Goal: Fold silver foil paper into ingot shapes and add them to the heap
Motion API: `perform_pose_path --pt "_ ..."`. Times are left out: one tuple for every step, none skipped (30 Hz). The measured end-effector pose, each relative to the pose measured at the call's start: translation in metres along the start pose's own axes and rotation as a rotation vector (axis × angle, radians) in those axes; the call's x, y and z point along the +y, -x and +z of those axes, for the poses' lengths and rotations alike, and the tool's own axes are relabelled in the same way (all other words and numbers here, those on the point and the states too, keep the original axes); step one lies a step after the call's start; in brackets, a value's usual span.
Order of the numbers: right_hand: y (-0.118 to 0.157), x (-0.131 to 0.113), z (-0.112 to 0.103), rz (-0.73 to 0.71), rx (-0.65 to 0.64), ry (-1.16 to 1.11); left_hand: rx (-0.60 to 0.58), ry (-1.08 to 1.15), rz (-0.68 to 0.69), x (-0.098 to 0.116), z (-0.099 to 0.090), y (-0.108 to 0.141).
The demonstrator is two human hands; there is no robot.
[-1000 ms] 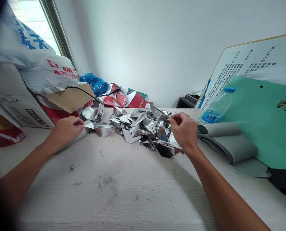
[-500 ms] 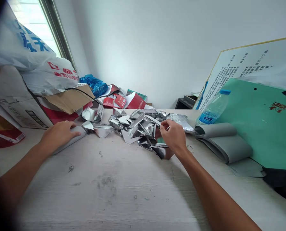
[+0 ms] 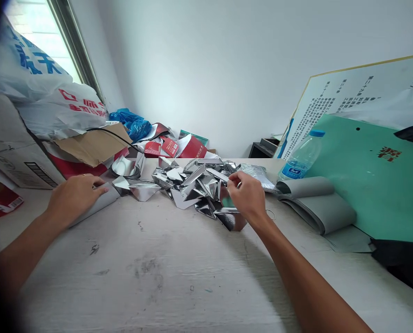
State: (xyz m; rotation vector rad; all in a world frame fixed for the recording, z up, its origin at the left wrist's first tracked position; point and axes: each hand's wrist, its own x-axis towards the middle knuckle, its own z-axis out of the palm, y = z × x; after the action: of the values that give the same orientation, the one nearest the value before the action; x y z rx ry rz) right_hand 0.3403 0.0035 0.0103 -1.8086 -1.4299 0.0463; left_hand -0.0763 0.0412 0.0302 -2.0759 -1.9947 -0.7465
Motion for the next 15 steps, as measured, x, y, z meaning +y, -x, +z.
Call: perform_pose_path --pt "0.000 -0.001 -0.001 -0.005 0.011 0.005 0.003 -0.035 -0.003 0.002 -0.001 0.000" --pt "0.000 -0.001 -0.001 -0.012 0.021 0.004 0.031 -0.061 0.012 0.005 -0.002 0.000" --pt "0.001 -0.002 -0.001 -0.021 0.030 -0.005 0.089 -0.066 0.054 0.008 -0.003 0.001" --pt "0.001 -0.002 -0.001 -0.034 0.040 -0.022 0.176 -0.047 0.112 0.013 -0.003 0.002" --pt "0.001 -0.002 -0.001 -0.051 0.049 -0.046 0.280 0.004 0.188 0.017 -0.004 0.003" --pt "0.001 -0.003 0.000 -0.072 0.058 -0.071 0.366 0.081 0.250 0.022 -0.005 0.005" --pt "0.001 -0.003 0.000 -0.096 0.068 -0.095 0.428 0.177 0.265 0.027 -0.006 0.007" --pt "0.002 -0.004 0.000 -0.121 0.078 -0.116 0.419 0.286 0.235 0.032 -0.006 0.009" --pt "0.003 -0.005 0.000 -0.150 0.086 -0.136 0.373 0.410 0.166 0.037 -0.006 0.012" --pt "0.005 -0.007 0.000 -0.182 0.095 -0.155 0.315 0.507 0.089 0.042 -0.006 0.015" --pt "0.007 -0.010 -0.001 -0.216 0.105 -0.175 0.260 0.571 0.025 0.047 -0.005 0.018" --pt "0.011 -0.013 -0.001 -0.252 0.108 -0.195 0.212 0.614 -0.012 0.052 -0.004 0.021" --pt "0.016 -0.018 -0.002 -0.289 0.110 -0.210 0.170 0.650 -0.034 0.057 -0.003 0.025" --pt "0.022 -0.023 -0.003 -0.329 0.101 -0.217 0.127 0.689 -0.043 0.062 -0.001 0.030" --pt "0.029 -0.029 -0.004 -0.379 0.063 -0.229 0.074 0.731 -0.046 0.067 0.001 0.034"
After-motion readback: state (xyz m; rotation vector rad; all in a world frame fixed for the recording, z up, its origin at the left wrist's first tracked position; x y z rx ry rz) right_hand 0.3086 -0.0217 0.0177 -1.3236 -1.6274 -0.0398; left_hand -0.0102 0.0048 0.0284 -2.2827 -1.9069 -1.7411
